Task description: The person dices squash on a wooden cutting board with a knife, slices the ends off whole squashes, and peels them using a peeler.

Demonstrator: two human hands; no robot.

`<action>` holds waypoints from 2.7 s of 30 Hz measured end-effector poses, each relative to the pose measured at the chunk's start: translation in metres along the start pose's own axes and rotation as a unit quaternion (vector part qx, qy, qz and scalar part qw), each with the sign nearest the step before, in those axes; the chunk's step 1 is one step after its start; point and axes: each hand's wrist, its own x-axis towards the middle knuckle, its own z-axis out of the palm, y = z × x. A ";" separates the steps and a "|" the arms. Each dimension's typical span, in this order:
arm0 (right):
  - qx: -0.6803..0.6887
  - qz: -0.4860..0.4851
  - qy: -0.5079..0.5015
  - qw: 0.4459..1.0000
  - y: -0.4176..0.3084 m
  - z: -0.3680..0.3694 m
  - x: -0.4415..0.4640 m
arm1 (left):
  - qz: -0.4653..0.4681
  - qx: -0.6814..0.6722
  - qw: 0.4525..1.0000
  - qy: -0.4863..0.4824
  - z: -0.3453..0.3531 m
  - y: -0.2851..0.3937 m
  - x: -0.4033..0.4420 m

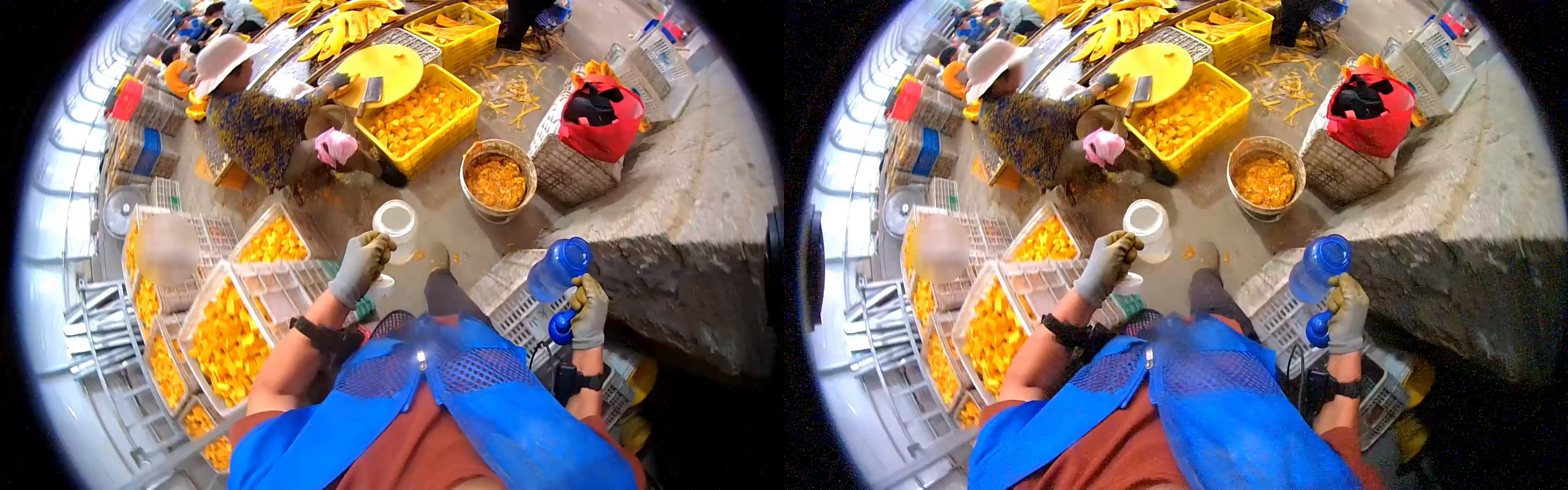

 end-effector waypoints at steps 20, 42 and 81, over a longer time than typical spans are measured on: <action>0.092 -0.044 0.207 0.973 -0.073 0.196 0.238 | 0.000 0.186 0.957 -0.222 0.083 0.308 0.397; 0.053 -0.054 0.142 0.987 -0.275 0.224 0.621 | 0.014 0.199 0.958 -0.207 0.281 0.520 0.693; 0.142 -0.089 0.235 0.957 -0.690 -0.023 1.284 | 0.002 0.111 0.922 -0.371 1.040 0.862 1.173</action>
